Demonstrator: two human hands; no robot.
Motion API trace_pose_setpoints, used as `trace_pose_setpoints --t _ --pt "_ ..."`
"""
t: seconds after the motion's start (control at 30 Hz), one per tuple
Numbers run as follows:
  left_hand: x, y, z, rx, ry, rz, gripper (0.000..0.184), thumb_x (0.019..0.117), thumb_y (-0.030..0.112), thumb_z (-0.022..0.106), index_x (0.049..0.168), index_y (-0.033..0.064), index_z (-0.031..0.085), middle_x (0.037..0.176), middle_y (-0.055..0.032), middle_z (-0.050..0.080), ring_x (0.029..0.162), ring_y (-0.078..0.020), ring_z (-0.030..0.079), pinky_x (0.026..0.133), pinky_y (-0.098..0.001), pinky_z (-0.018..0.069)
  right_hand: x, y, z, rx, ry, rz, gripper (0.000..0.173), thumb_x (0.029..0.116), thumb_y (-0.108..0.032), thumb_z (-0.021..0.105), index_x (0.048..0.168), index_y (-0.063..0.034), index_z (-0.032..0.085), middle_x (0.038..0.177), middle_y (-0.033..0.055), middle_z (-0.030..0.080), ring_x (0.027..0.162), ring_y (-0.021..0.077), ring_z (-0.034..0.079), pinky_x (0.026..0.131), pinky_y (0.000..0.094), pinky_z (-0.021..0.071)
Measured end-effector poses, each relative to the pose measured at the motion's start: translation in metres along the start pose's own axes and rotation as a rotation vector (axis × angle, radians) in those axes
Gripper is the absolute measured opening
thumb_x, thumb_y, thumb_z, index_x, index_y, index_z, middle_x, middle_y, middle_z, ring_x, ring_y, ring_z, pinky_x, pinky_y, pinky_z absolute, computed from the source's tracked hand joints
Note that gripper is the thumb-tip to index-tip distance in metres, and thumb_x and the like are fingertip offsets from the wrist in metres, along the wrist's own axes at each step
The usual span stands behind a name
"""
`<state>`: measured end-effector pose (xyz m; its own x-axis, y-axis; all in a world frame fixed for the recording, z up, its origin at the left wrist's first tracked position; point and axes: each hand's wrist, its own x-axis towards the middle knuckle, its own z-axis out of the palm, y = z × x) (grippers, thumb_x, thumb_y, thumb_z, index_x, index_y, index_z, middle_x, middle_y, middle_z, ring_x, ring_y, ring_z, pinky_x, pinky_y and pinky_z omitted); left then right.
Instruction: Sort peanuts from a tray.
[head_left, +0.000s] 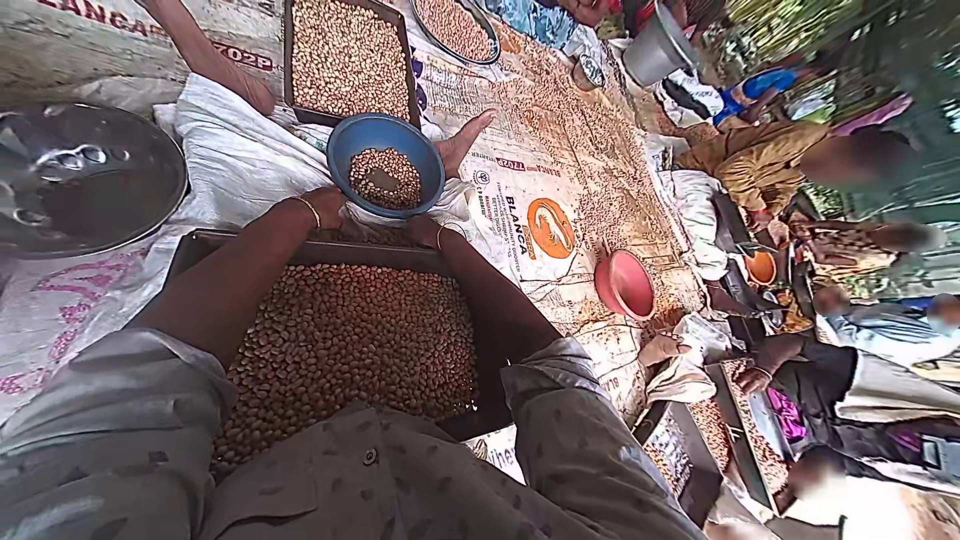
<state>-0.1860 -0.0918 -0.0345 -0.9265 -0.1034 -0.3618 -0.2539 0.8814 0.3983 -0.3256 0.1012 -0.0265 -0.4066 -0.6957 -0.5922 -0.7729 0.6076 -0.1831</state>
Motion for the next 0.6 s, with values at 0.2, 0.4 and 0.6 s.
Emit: trace_pose_setpoints --t 0.2,0.4,0.6 --pt "0.007 -0.008 0.003 -0.063 0.077 -0.004 0.047 0.0957 0.001 0.065 0.138 -0.0144 0.051 0.146 -0.0345 0.048 0.139 -0.0488 0.045 0.116 -0.0596 0.034 -0.01 -0.011 -0.011 -0.021 0.017 -0.006 0.033 0.1068 -0.011 0.047 0.128 0.0124 0.059 0.133 0.0317 0.06 0.129 0.0425 0.057 0.109 0.0557 0.0421" --pt "0.008 -0.004 0.004 -0.045 0.056 -0.049 0.046 0.0953 0.0 0.065 0.137 -0.0147 0.052 0.145 -0.0346 0.048 0.138 -0.0491 0.046 0.115 -0.0601 0.036 -0.004 -0.007 -0.009 -0.043 0.013 -0.013 0.034 0.1079 -0.012 0.045 0.123 0.0127 0.061 0.13 0.0323 0.061 0.127 0.0431 0.058 0.107 0.057 0.0435" --pt "-0.001 -0.004 0.004 -0.073 0.103 -0.024 0.056 0.0924 -0.001 0.068 0.143 -0.0132 0.047 0.15 -0.0348 0.043 0.139 -0.0505 0.044 0.115 -0.0626 0.0347 -0.014 -0.012 -0.01 0.048 0.058 0.057 0.033 0.1064 -0.015 0.049 0.121 0.0124 0.062 0.129 0.0321 0.061 0.125 0.0433 0.059 0.105 0.0587 0.0446"
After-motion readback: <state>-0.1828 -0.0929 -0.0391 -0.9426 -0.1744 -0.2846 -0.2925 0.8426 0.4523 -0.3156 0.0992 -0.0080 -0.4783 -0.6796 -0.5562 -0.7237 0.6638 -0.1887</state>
